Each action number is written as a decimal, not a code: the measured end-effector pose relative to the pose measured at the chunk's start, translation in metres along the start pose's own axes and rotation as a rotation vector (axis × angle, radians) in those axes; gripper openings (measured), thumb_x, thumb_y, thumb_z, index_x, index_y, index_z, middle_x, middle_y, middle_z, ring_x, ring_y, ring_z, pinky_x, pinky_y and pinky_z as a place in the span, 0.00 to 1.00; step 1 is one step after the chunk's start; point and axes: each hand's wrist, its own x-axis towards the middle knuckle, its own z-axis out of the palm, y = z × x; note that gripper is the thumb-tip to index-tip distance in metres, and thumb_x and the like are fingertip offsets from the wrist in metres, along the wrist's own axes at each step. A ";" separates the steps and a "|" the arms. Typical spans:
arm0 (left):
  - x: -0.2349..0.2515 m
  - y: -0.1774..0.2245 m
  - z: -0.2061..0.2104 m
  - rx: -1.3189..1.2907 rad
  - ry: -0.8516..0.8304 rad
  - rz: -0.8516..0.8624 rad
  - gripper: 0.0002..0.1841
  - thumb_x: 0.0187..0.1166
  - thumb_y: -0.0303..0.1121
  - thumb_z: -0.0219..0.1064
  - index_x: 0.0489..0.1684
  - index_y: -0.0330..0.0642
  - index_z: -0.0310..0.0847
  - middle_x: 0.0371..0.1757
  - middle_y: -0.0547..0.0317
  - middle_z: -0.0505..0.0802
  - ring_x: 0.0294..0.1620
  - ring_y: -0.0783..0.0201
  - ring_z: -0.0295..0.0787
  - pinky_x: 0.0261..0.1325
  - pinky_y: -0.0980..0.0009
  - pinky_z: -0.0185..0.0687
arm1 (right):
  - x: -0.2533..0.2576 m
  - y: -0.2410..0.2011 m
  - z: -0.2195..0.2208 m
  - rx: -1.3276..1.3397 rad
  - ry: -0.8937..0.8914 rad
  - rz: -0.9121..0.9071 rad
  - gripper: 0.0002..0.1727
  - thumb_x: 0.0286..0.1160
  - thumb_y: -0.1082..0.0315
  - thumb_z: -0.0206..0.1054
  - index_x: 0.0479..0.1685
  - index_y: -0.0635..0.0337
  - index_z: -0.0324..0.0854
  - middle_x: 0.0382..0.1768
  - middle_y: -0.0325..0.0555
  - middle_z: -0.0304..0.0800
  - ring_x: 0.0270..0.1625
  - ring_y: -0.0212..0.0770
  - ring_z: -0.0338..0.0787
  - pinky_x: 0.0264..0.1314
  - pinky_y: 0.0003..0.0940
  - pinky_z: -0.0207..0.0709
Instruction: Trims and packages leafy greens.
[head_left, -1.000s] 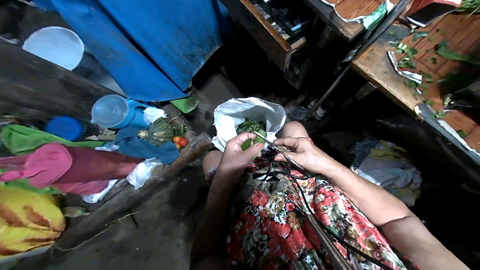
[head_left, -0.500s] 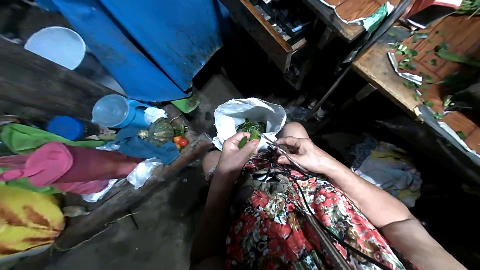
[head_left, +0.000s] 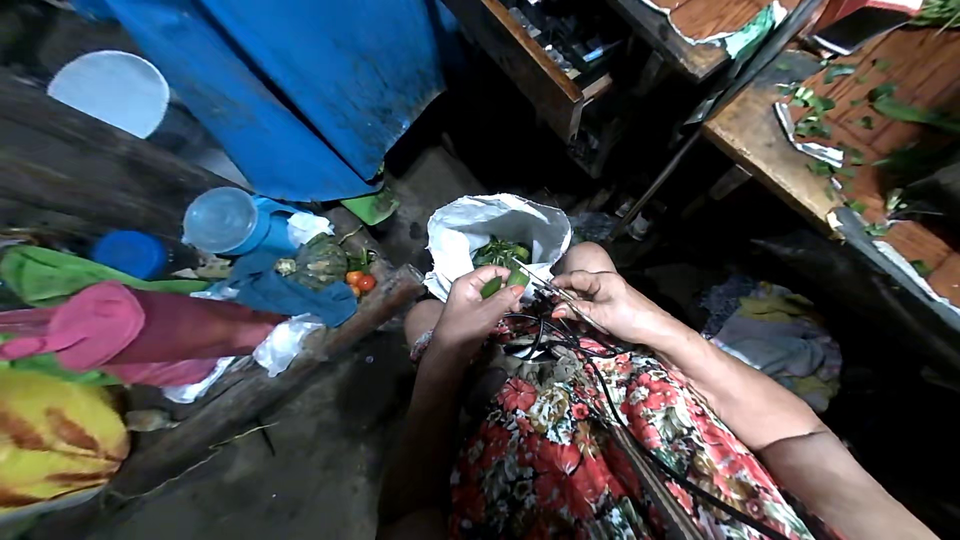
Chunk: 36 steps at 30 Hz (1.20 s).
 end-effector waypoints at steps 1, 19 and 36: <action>0.000 0.000 0.000 0.000 0.000 0.002 0.06 0.75 0.20 0.65 0.35 0.42 0.84 0.19 0.68 0.86 0.15 0.81 0.72 0.20 0.86 0.68 | 0.000 0.000 -0.001 -0.007 0.004 -0.010 0.17 0.77 0.58 0.74 0.60 0.54 0.87 0.32 0.33 0.90 0.29 0.22 0.83 0.34 0.20 0.79; 0.002 -0.003 0.004 -0.070 0.012 0.014 0.03 0.78 0.23 0.68 0.37 0.41 0.85 0.19 0.65 0.86 0.13 0.79 0.70 0.17 0.85 0.65 | 0.000 0.002 0.001 -0.062 0.008 -0.006 0.19 0.76 0.55 0.75 0.61 0.52 0.88 0.37 0.34 0.93 0.35 0.23 0.87 0.41 0.23 0.83; 0.002 -0.007 0.003 -0.087 0.055 -0.046 0.05 0.85 0.24 0.61 0.43 0.40 0.84 0.22 0.63 0.88 0.12 0.80 0.67 0.16 0.85 0.61 | -0.001 0.005 -0.002 -0.112 -0.013 0.043 0.27 0.72 0.46 0.75 0.65 0.49 0.84 0.39 0.34 0.90 0.36 0.25 0.85 0.43 0.27 0.81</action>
